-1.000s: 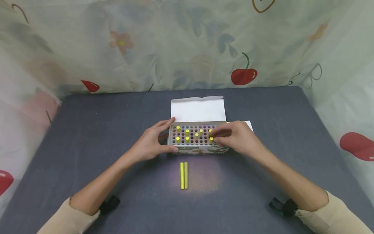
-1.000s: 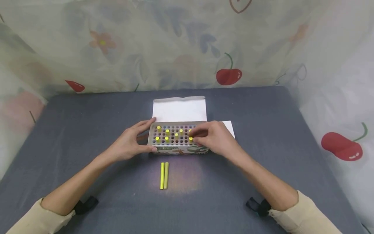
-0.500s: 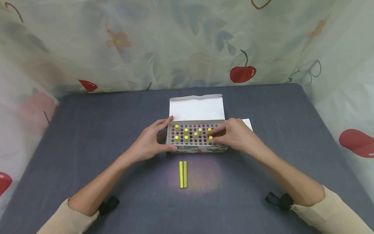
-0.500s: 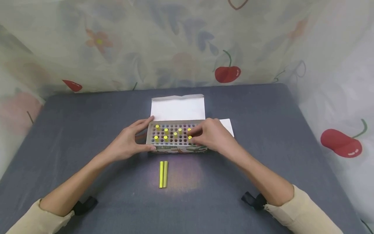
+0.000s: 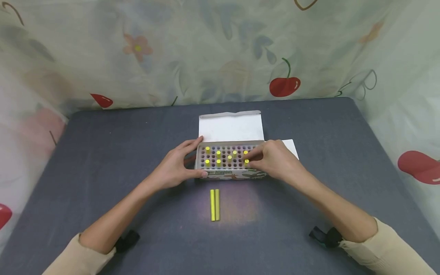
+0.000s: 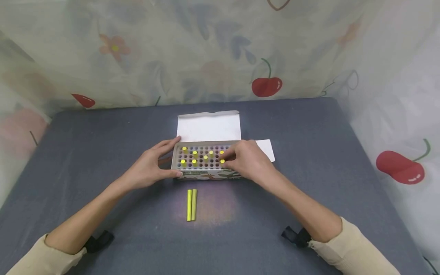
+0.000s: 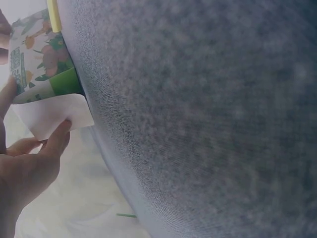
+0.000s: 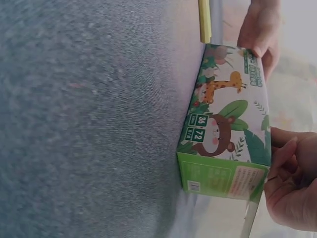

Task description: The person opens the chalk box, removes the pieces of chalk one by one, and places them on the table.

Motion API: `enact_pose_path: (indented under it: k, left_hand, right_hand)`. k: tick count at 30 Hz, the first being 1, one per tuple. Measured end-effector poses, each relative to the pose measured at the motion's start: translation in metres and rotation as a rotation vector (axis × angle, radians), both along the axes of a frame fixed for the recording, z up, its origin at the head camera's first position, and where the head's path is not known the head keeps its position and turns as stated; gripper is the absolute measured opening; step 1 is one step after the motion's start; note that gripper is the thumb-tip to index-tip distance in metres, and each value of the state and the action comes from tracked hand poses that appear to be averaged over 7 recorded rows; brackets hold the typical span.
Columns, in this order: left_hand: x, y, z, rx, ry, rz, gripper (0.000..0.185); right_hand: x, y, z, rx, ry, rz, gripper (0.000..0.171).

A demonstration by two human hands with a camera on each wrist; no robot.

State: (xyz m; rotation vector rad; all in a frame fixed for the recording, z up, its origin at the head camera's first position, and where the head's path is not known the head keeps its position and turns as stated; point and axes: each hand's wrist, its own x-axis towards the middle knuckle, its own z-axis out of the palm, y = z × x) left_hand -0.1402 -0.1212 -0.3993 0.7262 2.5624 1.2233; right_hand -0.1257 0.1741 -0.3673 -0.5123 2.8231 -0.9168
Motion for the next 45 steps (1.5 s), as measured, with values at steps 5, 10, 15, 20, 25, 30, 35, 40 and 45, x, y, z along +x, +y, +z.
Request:
enact_pose_path:
  k: [5, 10, 15, 20, 25, 30, 35, 40, 45]
  left_hand:
    - [0.000, 0.000, -0.002, -0.001, -0.008, 0.007, 0.100]
    - [-0.001, 0.000, -0.001, 0.005, -0.004, 0.001, 0.100]
    - [-0.001, 0.000, -0.001, -0.001, -0.005, 0.004, 0.100]
    - [-0.001, 0.000, -0.001, -0.016, -0.005, 0.009, 0.100]
    - [-0.001, 0.000, 0.000, -0.026, 0.011, 0.005, 0.100]
    - [-0.001, 0.000, 0.000, -0.021, 0.009, 0.000, 0.100]
    - [-0.001, 0.000, 0.000, -0.006, 0.001, -0.004, 0.099]
    - [-0.001, -0.001, -0.001, -0.004, 0.003, -0.001, 0.099]
    - [-0.002, -0.001, -0.002, -0.011, 0.001, 0.009, 0.098]
  right_hand:
    - [0.001, 0.002, -0.006, -0.065, 0.023, 0.000, 0.016]
    - [0.003, 0.004, -0.010, -0.108, 0.049, 0.000, 0.013]
    - [0.005, 0.004, -0.013, -0.137, 0.093, 0.013, 0.012]
    - [0.006, 0.003, -0.015, -0.214, 0.123, 0.023, 0.013]
    - [0.007, 0.002, -0.017, -0.300, 0.171, -0.014, 0.015]
    - [0.007, 0.002, -0.017, -0.379, 0.176, -0.080, 0.016]
    - [0.007, 0.003, -0.018, -0.429, 0.150, -0.142, 0.018]
    - [0.008, 0.004, -0.017, -0.488, 0.182, -0.148, 0.019]
    - [0.009, 0.004, -0.013, -0.581, 0.188, -0.170, 0.022]
